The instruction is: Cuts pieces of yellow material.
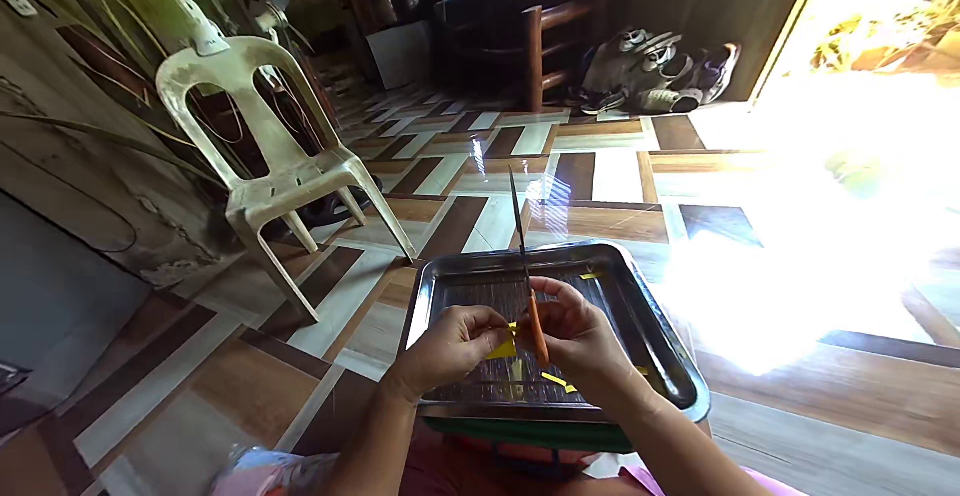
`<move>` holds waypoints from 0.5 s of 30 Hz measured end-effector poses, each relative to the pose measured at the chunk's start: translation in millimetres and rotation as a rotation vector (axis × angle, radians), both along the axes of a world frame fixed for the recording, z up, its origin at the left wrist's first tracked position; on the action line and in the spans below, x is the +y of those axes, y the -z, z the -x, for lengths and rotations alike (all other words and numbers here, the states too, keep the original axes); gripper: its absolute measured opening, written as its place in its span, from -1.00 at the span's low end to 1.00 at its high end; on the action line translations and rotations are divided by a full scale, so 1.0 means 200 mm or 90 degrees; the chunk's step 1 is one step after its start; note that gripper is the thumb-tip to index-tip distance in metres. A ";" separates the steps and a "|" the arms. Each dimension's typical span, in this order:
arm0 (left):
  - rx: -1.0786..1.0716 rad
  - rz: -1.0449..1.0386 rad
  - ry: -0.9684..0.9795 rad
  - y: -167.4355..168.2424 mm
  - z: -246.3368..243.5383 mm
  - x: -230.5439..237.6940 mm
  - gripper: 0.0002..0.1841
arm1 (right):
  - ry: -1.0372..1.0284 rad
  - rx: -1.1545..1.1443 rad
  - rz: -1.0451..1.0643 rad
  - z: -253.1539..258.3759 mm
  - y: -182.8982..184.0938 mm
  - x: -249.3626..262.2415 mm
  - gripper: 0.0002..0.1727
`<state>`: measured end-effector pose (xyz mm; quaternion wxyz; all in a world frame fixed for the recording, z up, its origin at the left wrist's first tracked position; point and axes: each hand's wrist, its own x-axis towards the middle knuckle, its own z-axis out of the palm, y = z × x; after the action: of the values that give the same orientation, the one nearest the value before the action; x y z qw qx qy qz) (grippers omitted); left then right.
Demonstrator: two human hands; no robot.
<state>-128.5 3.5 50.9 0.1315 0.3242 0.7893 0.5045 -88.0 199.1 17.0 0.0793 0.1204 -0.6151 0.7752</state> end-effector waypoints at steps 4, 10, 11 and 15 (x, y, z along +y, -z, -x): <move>0.008 0.000 -0.028 0.04 0.02 -0.06 -0.86 | 0.089 0.072 -0.118 0.02 0.00 0.04 -0.36; 0.021 -0.026 -0.153 0.09 0.03 -0.11 -0.90 | 0.168 0.050 -0.414 0.04 -0.01 0.12 -0.47; 0.007 -0.050 -0.180 0.09 0.02 -0.10 -0.90 | 0.138 0.028 -0.463 0.03 -0.01 0.13 -0.48; -0.012 -0.122 -0.257 0.09 0.01 -0.05 -0.89 | 0.048 0.030 -0.519 0.01 0.02 0.15 -0.28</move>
<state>-130.9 -7.4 33.4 0.0038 0.1662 0.7855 0.5961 -89.2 229.9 12.7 0.0677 0.1371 -0.8738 0.4615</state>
